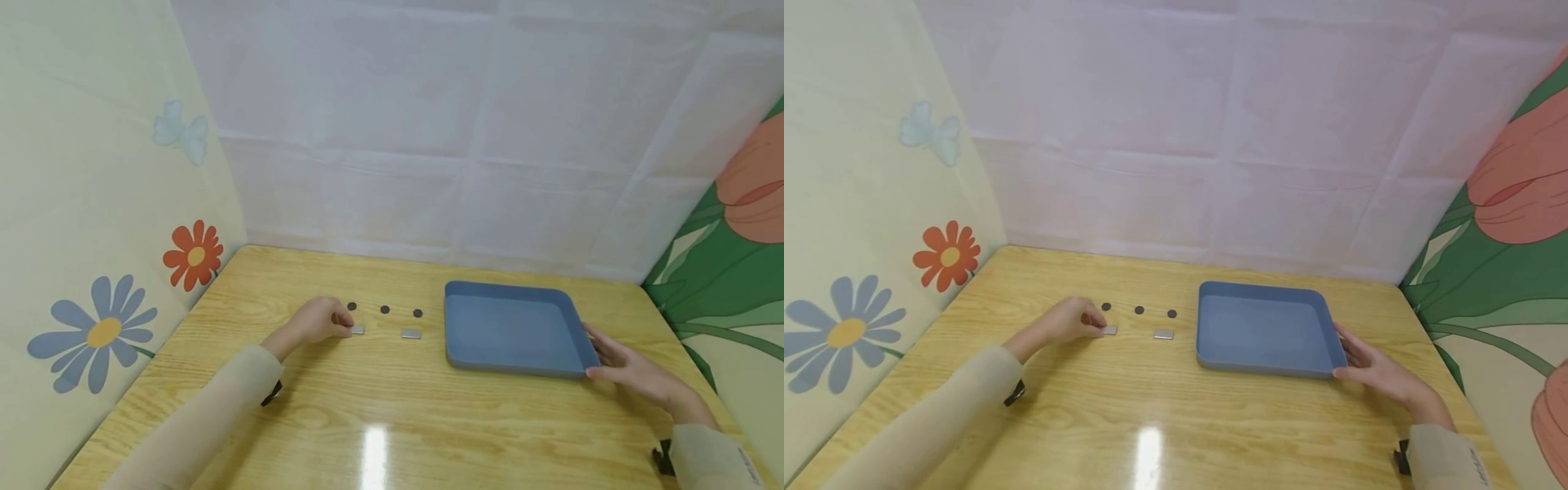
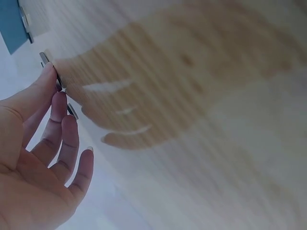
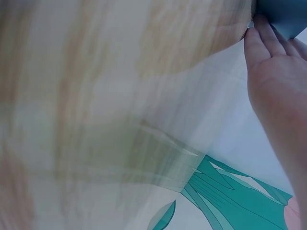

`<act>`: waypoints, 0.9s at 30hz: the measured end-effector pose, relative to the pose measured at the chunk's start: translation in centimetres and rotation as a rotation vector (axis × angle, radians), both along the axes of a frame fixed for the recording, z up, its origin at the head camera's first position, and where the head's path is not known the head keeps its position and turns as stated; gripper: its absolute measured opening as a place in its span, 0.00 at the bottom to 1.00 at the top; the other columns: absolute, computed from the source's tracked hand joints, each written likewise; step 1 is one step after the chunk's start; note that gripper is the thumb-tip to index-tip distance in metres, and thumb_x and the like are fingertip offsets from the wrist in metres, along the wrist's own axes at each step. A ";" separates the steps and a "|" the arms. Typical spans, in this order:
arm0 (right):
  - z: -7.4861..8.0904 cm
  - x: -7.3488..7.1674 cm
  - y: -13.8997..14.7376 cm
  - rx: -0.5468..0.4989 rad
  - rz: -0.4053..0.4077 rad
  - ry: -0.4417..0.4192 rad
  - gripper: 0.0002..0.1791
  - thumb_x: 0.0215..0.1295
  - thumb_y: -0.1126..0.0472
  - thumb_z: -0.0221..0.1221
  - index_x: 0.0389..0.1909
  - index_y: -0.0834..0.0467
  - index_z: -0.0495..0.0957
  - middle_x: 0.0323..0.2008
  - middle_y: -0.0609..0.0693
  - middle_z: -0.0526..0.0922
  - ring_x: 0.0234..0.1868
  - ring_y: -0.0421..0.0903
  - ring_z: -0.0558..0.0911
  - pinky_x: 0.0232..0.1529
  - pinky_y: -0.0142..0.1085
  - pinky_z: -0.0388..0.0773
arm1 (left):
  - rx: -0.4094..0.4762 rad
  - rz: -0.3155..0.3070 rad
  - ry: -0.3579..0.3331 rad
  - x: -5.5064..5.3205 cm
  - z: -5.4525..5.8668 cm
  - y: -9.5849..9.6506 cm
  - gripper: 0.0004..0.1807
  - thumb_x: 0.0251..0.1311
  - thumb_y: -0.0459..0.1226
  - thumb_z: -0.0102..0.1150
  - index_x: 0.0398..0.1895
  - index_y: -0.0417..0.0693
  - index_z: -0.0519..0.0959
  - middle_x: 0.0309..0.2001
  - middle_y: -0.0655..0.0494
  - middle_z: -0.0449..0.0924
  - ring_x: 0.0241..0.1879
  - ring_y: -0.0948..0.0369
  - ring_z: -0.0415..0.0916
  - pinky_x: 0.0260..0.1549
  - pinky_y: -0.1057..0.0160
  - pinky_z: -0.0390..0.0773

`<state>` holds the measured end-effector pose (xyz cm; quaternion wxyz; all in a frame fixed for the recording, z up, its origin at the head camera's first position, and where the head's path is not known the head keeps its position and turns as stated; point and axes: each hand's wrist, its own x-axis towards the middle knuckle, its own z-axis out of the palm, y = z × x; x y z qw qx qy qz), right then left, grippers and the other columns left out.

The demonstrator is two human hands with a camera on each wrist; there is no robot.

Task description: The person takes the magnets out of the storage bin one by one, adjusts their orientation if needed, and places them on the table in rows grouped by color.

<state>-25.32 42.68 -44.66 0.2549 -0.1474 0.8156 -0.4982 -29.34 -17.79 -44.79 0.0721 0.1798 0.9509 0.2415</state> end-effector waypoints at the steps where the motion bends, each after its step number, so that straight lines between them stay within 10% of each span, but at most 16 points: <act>1: 0.0 0.0 0.0 0.000 0.000 0.002 0.49 0.77 0.64 0.54 0.83 0.54 0.28 0.79 0.71 0.22 0.74 0.81 0.29 0.53 0.14 0.67 | 0.001 0.001 0.001 0.0 0.0 -0.1 0.05 0.60 0.40 0.74 0.38 0.52 0.91 0.39 0.58 0.87 0.37 0.64 0.78 0.39 0.61 0.80; 27: -0.1 -0.1 0.0 0.011 0.001 0.000 0.49 0.78 0.63 0.54 0.83 0.55 0.27 0.79 0.71 0.22 0.74 0.81 0.29 0.53 0.14 0.68 | -0.038 0.006 0.009 0.3 0.9 -0.2 0.11 0.56 0.40 0.76 0.42 0.48 0.89 0.41 0.56 0.87 0.41 0.60 0.81 0.45 0.56 0.84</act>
